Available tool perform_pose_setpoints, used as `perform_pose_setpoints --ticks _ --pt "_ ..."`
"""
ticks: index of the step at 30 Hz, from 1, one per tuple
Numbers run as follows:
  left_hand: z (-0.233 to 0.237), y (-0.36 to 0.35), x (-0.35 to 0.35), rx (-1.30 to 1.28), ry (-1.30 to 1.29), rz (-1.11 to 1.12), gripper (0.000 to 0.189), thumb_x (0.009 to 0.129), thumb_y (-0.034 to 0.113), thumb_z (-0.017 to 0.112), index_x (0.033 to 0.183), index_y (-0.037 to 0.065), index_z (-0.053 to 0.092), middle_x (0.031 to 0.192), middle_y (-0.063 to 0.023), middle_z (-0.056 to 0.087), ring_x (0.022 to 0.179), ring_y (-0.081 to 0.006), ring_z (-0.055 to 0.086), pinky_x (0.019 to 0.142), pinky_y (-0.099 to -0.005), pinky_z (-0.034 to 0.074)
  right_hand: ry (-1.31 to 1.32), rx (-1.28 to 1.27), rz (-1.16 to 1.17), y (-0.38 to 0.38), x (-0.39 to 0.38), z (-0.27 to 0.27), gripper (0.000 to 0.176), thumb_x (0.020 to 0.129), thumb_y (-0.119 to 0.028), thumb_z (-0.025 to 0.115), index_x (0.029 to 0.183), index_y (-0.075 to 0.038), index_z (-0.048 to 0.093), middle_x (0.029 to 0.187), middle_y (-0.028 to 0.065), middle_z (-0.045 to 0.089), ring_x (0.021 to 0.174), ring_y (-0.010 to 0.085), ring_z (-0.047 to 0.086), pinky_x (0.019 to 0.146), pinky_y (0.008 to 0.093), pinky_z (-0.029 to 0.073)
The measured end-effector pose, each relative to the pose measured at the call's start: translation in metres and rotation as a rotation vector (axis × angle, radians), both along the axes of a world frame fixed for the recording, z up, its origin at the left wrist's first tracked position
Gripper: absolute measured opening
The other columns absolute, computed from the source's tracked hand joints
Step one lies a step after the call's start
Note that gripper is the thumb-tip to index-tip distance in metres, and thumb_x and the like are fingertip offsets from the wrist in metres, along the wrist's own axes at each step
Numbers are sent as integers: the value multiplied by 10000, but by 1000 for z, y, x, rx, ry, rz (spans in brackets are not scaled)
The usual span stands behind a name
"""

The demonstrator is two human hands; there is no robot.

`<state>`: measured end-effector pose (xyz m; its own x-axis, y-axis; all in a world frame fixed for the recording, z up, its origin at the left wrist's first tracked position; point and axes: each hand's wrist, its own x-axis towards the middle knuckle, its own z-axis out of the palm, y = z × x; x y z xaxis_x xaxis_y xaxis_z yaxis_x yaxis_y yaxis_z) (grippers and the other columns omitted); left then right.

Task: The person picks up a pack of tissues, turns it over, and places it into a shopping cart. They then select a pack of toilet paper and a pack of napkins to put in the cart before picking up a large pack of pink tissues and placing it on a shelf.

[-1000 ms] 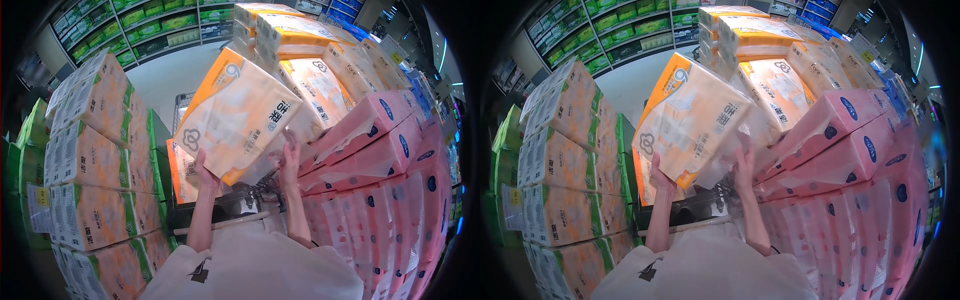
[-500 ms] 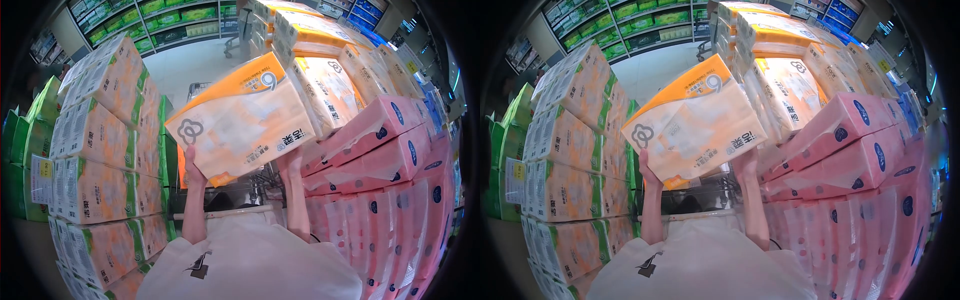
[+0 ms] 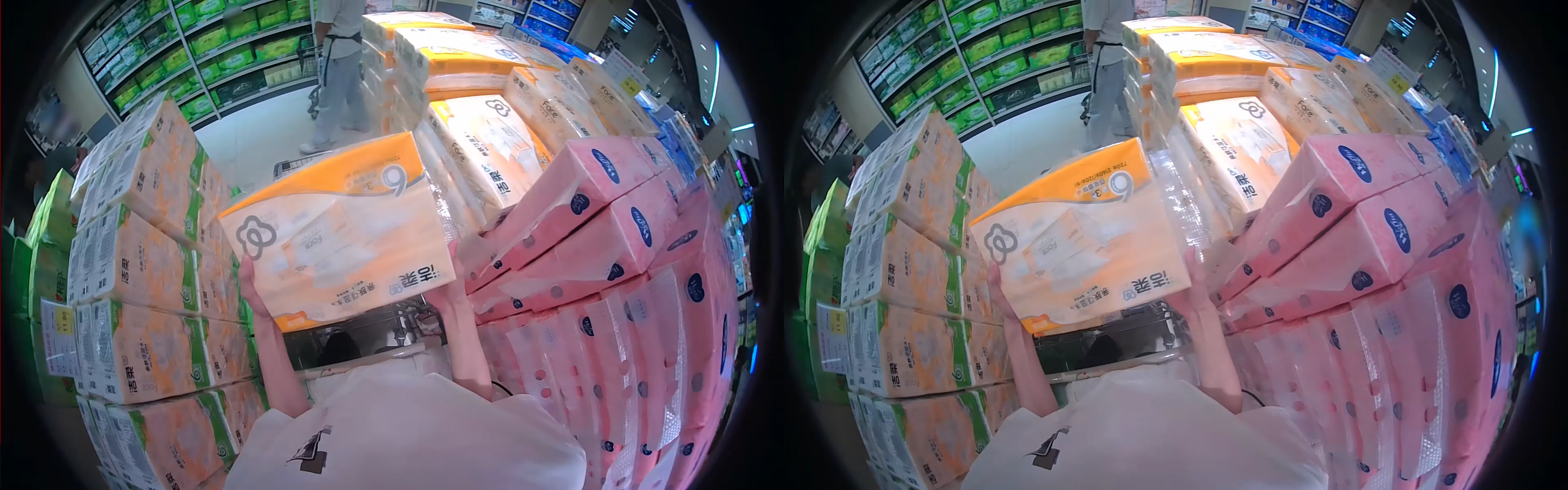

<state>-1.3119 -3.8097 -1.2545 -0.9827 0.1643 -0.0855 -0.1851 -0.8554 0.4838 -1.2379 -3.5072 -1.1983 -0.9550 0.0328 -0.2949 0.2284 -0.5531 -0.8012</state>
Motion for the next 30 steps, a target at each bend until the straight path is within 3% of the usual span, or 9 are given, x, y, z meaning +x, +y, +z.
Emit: perform_pose_setpoints --ticks 4,7,10,13,19,21,24,28,30 --pt "-1 -12 -38 -34 32 -139 696 965 512 462 1445 10 411 1383 -198 532 1219 -312 566 1002 -451 494 121 -310 261 9 16 -30 938 928 -751 388 1540 -46 313 1527 173 423 1372 326 456 1101 511 407" --pt "16 -9 -61 5 51 -251 638 973 458 480 1439 27 418 1391 -174 525 1212 -299 567 984 -448 503 251 -460 290 -9 24 -27 839 956 -668 447 1526 -60 347 1493 171 462 1345 336 482 1082 522 423" --pt "38 5 -86 -99 84 -218 586 979 407 511 1443 61 423 1410 -135 506 1237 -264 542 1000 -414 485 73 -411 -21 -27 20 -9 739 964 -565 501 1502 -71 389 1460 157 494 1316 329 507 1097 507 414" --pt "68 16 -106 -244 158 -245 620 980 391 545 1495 89 378 1482 -112 451 1324 -233 473 1065 -371 426 180 -577 -14 -24 19 -8 651 970 -474 511 1476 -74 425 1425 137 523 1289 317 526 1111 489 406" --pt "101 25 -144 -522 510 -437 745 963 435 593 1546 62 318 1556 -109 370 1429 -217 358 1125 -349 349 280 -105 -245 -24 0 5 713 988 -570 442 1485 -63 376 1471 128 455 1363 306 430 1159 501 323" --pt "111 38 -151 -597 455 -419 757 907 406 677 1502 41 386 1438 -106 477 1306 -188 463 1070 -330 393 366 58 -277 -24 -10 12 719 995 -583 421 1490 -66 356 1467 120 448 1379 295 406 1176 483 296" --pt "123 67 -156 -660 482 -305 714 829 322 795 1404 12 507 1165 -74 648 1042 -121 608 950 -284 463 450 -94 -342 -26 -22 15 692 998 -563 457 1470 -65 365 1442 117 450 1360 277 418 1168 454 311" --pt "125 92 -181 -658 497 -298 707 835 325 804 1393 18 498 1134 -76 651 1052 -126 604 945 -277 458 414 -201 -391 -15 -29 2 662 993 -532 510 1448 -69 379 1409 120 452 1324 258 447 1129 442 366" --pt "127 103 -189 -648 519 -251 739 843 319 800 1424 27 449 1144 -82 643 1060 -128 605 954 -275 455 384 209 -433 -22 -37 20 669 1015 -570 407 1490 -100 354 1451 108 460 1336 277 457 1143 452 366"
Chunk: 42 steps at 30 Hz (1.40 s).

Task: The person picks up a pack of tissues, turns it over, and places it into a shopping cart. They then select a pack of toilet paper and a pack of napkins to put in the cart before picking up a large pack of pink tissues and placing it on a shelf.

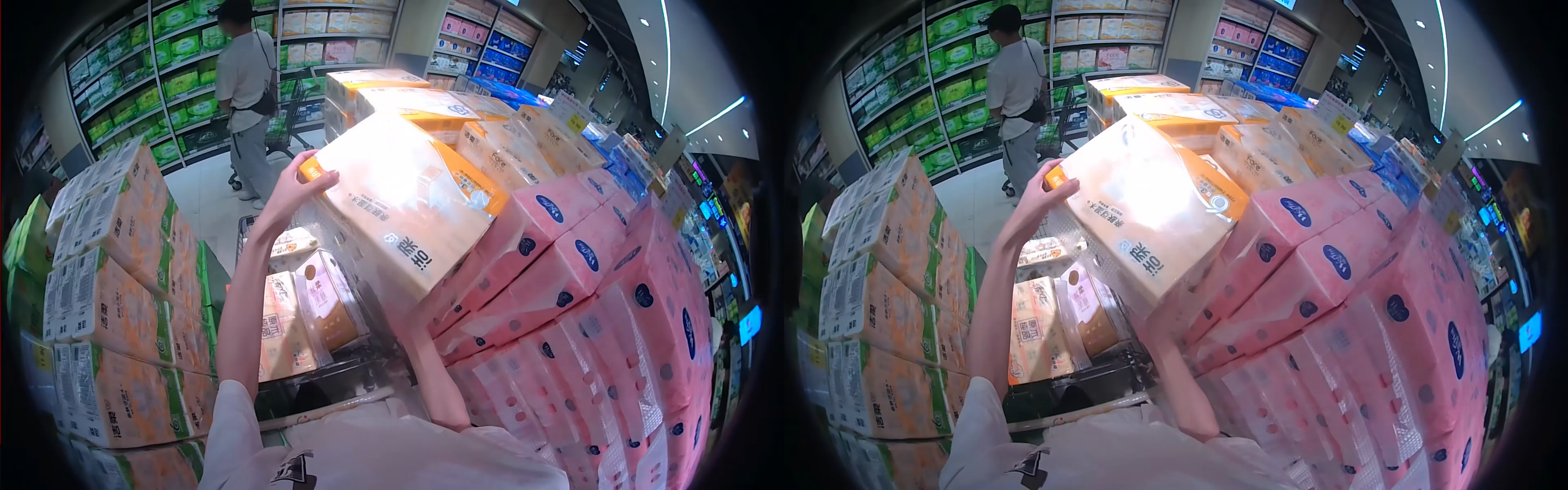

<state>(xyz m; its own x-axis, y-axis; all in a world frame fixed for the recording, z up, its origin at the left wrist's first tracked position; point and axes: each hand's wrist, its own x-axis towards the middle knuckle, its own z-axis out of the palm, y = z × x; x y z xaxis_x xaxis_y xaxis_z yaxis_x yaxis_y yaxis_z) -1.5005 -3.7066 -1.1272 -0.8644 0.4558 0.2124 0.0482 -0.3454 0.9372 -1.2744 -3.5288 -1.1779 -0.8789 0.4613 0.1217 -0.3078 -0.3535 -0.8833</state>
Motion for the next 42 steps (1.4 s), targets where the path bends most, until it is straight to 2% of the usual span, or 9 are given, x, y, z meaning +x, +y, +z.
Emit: perform_pose_setpoints --ticks 5,7,9,13,21,25,31,37,42 --pt "-15 43 -28 18 135 85 955 773 400 831 1495 38 320 1305 -158 542 1279 -221 502 1067 -356 414 1 -77 -52 -17 -12 19 670 1024 -562 411 1520 -120 327 1516 95 415 1395 280 395 1192 451 303" --pt "-20 55 -26 -104 234 146 1165 678 460 869 1563 67 220 1554 -261 242 1450 -378 318 1195 -451 277 24 -199 -45 -17 -16 18 677 1019 -554 437 1526 -120 317 1533 91 396 1417 276 365 1210 449 272" --pt "-41 73 -22 -193 361 239 1250 635 484 892 1585 95 179 1595 -269 95 1478 -423 240 1208 -477 253 55 -305 -50 -10 -22 10 700 1010 -558 460 1533 -118 306 1541 87 388 1432 271 341 1222 448 246" --pt "-52 89 18 -161 371 308 1313 602 537 900 1595 103 159 1600 -267 71 1503 -417 158 1208 -484 243 44 -217 -122 0 -23 0 895 914 -633 587 1563 -138 219 1572 56 309 1427 285 316 1223 469 223" --pt "-27 110 41 -559 302 326 1151 733 715 717 1568 62 267 1623 -189 226 1521 -399 114 1164 -683 79 43 -160 132 4 -25 -9 892 944 -734 379 1553 -94 255 1600 145 263 1473 337 257 1226 499 173" --pt "-24 131 29 -414 378 279 1089 802 734 632 1548 17 293 1599 -205 298 1496 -388 232 1184 -605 171 -6 -180 270 14 -29 3 883 963 -747 258 1566 -102 239 1591 150 290 1469 359 259 1223 512 161" --pt "-19 163 28 -260 320 180 1143 831 777 558 1570 -9 180 1628 -225 201 1453 -405 325 1167 -445 314 83 -140 48 26 -36 23 804 995 -698 268 1559 -124 267 1589 128 285 1459 352 266 1211 501 185" --pt "-18 179 24 -205 314 101 1159 848 774 538 1582 0 86 1647 -240 90 1460 -406 309 1176 -438 307 77 -147 33 33 -38 29 743 1009 -669 280 1575 -188 247 1587 122 302 1386 398 374 1189 526 194" --pt "-33 155 33 -203 282 4 909 920 628 570 1558 51 275 1607 -205 270 1443 -373 361 1170 -427 323 42 43 20 25 -37 -4 717 1029 -532 428 1584 -143 193 1563 136 332 1335 373 452 1158 491 281"
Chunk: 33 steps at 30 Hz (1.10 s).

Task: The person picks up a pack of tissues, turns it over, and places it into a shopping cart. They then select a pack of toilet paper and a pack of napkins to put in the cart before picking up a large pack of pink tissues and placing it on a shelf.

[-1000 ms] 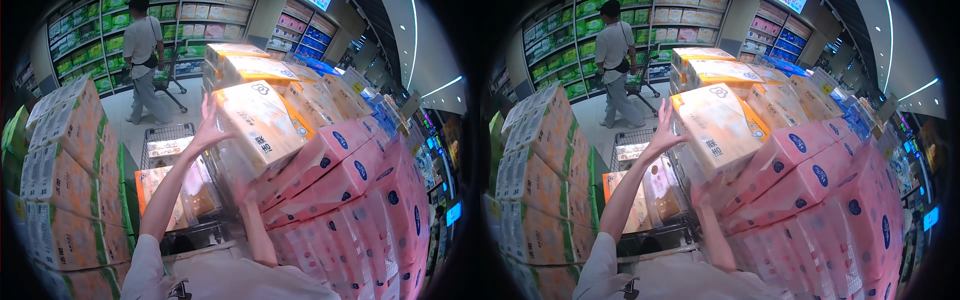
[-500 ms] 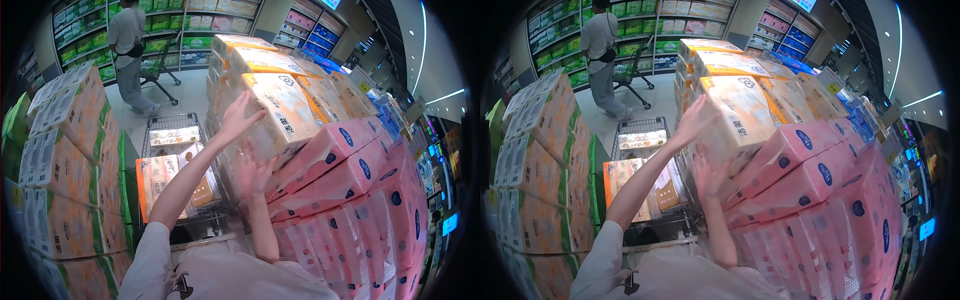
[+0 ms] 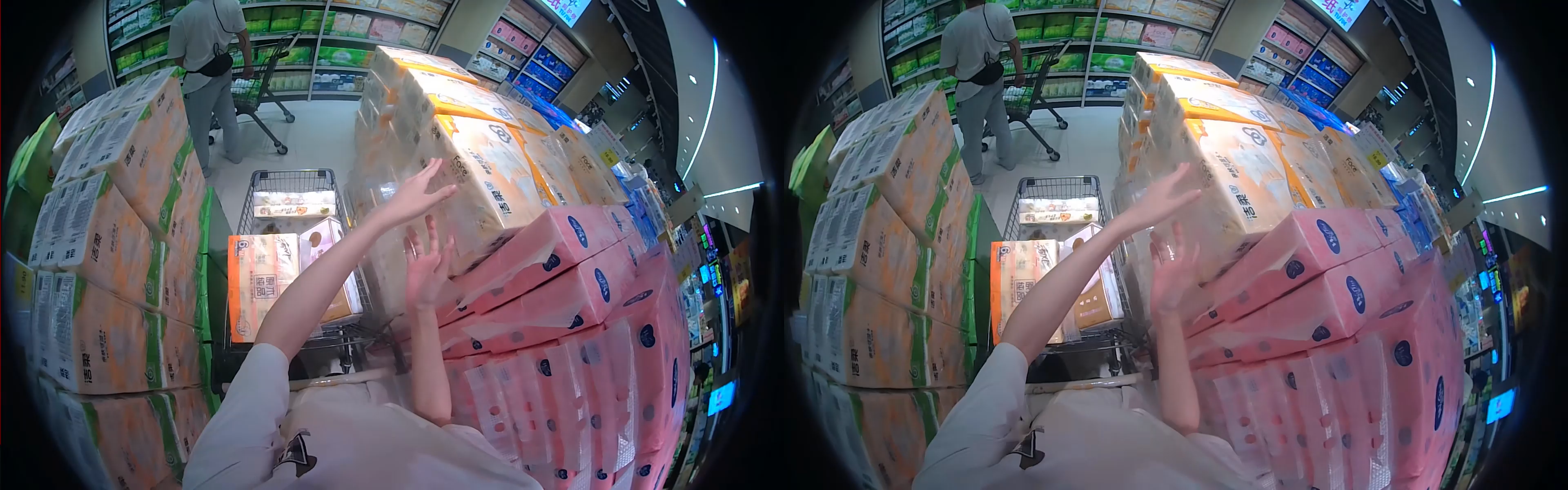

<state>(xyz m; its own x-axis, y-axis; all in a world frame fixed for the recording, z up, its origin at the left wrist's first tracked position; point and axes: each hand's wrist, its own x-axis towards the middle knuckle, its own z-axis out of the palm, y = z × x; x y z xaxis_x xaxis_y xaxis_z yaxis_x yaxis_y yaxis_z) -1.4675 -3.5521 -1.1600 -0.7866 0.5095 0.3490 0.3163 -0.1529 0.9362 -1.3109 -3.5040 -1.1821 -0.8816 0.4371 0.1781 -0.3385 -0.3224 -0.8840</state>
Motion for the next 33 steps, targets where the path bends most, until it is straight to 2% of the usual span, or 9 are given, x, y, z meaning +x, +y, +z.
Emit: perform_pose_setpoints --ticks 4,6,8,10,12,15,18,27,33 --pt "-58 -66 44 197 -314 -135 619 979 401 614 1475 66 455 1455 -163 527 1352 -281 503 1098 -389 410 -225 275 121 3 13 -36 645 1020 -390 546 1548 -116 296 1498 139 421 1235 283 557 1098 455 373" --pt "-110 -106 75 194 -419 13 472 995 286 615 1403 64 533 1369 -118 594 1212 -204 593 992 -348 479 -429 486 259 18 12 -68 586 1011 -353 576 1502 -97 385 1442 132 484 1196 251 590 1075 423 400" --pt "-155 -150 115 110 -496 261 366 991 244 611 1305 57 607 1268 -114 638 1100 -211 625 938 -351 495 -574 799 305 35 16 -110 501 974 -305 635 1395 -55 528 1379 160 543 1220 264 580 1059 390 421" --pt "-191 -198 154 -238 -278 567 288 988 193 592 1228 43 645 1228 -129 620 1059 -246 626 923 -376 499 -559 1114 342 43 28 -135 515 953 -315 652 1380 -50 538 1377 184 537 1243 306 558 1067 402 418" --pt "-187 -232 194 -336 -284 798 257 984 143 561 1195 26 649 1259 -150 568 1126 -305 585 936 -408 495 -639 1436 383 54 44 -167 601 906 -389 678 1394 -71 526 1401 221 494 1275 393 507 1091 465 397" --pt "-226 -273 243 -696 -218 849 302 994 161 543 1257 24 600 1357 -159 505 1232 -352 505 1028 -463 431 -832 1770 298 55 73 -204 654 887 -462 676 1405 -97 515 1453 209 436 1256 425 516 1087 521 387" --pt "-238 -285 286 -937 -205 819 358 995 203 548 1308 28 555 1371 -162 505 1266 -372 475 1085 -486 365 -1161 1628 463 45 78 -212 695 849 -449 716 1417 -113 495 1532 210 334 1253 454 518 1050 571 399" --pt "-253 -291 283 -982 -262 791 402 1004 284 536 1322 39 544 1373 -113 539 1243 -337 519 1065 -454 386 -1007 1719 342 56 55 -233 604 811 -341 744 1330 -79 581 1507 167 440 1030 401 675 864 487 559" --pt "-258 -290 248 -1014 -376 804 407 994 302 547 1317 54 541 1389 -119 533 1222 -344 538 1044 -448 408 -986 1682 258 46 22 -232 480 805 -262 686 1251 -90 642 1476 184 491 1003 414 680 895 485 559"
